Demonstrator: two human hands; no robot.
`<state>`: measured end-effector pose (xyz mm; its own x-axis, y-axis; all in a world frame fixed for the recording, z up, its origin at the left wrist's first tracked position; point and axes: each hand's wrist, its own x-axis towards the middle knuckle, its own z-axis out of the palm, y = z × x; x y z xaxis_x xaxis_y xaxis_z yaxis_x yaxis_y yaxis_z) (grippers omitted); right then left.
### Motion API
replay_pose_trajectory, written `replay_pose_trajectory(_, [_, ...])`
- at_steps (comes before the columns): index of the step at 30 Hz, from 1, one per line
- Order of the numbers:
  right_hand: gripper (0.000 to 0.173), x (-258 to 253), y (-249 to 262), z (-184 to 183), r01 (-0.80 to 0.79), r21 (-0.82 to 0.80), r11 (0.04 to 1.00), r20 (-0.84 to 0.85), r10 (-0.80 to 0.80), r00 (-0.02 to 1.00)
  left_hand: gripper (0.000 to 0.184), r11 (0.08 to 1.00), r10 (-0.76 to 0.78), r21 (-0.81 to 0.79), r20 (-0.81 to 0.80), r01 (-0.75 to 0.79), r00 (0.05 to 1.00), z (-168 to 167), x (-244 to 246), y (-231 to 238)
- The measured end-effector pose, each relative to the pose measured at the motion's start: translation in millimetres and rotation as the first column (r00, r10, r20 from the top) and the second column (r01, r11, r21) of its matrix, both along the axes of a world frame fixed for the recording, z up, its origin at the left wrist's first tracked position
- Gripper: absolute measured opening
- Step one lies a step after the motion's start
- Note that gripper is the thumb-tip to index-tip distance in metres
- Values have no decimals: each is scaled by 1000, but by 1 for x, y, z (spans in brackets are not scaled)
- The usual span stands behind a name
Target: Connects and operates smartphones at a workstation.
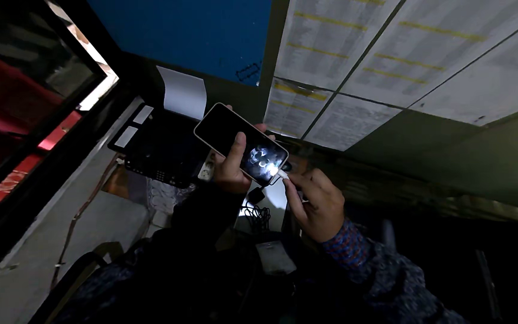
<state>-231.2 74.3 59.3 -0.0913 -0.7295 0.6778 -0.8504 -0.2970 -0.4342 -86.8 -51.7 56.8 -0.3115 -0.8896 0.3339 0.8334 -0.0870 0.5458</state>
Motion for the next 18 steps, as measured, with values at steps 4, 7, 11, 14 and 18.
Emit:
replay_pose_trajectory(4, [21, 1, -1, -1, -3, 4, 1000, -15, 3, 1000, 59, 998, 10, -63, 0, -10, 1000, 0, 0, -1])
replay_pose_trajectory(7, [22, 2, -1, -1, 1, 6, 1000, -45, 0, 999, 61, 994, 40, -100, -13, -41, 999, -2, -3, -3])
replay_pose_trajectory(11, [23, 5, -3, -1, 18, -15, 1000, -52, -19, 998, 66, 994, 62, -92, 10, -61, 998, -6, -6, 0])
replay_pose_trajectory(14, [22, 5, -4, -3, 18, -29, 999, -45, -19, 999, 66, 998, 40, -56, -28, -41, 999, -10, -8, 0])
replay_pose_trajectory(18, [21, 7, -7, -5, 0, -21, 1000, -31, 0, 1000, 67, 999, -2, -43, -28, 0, 1000, -10, -4, -3])
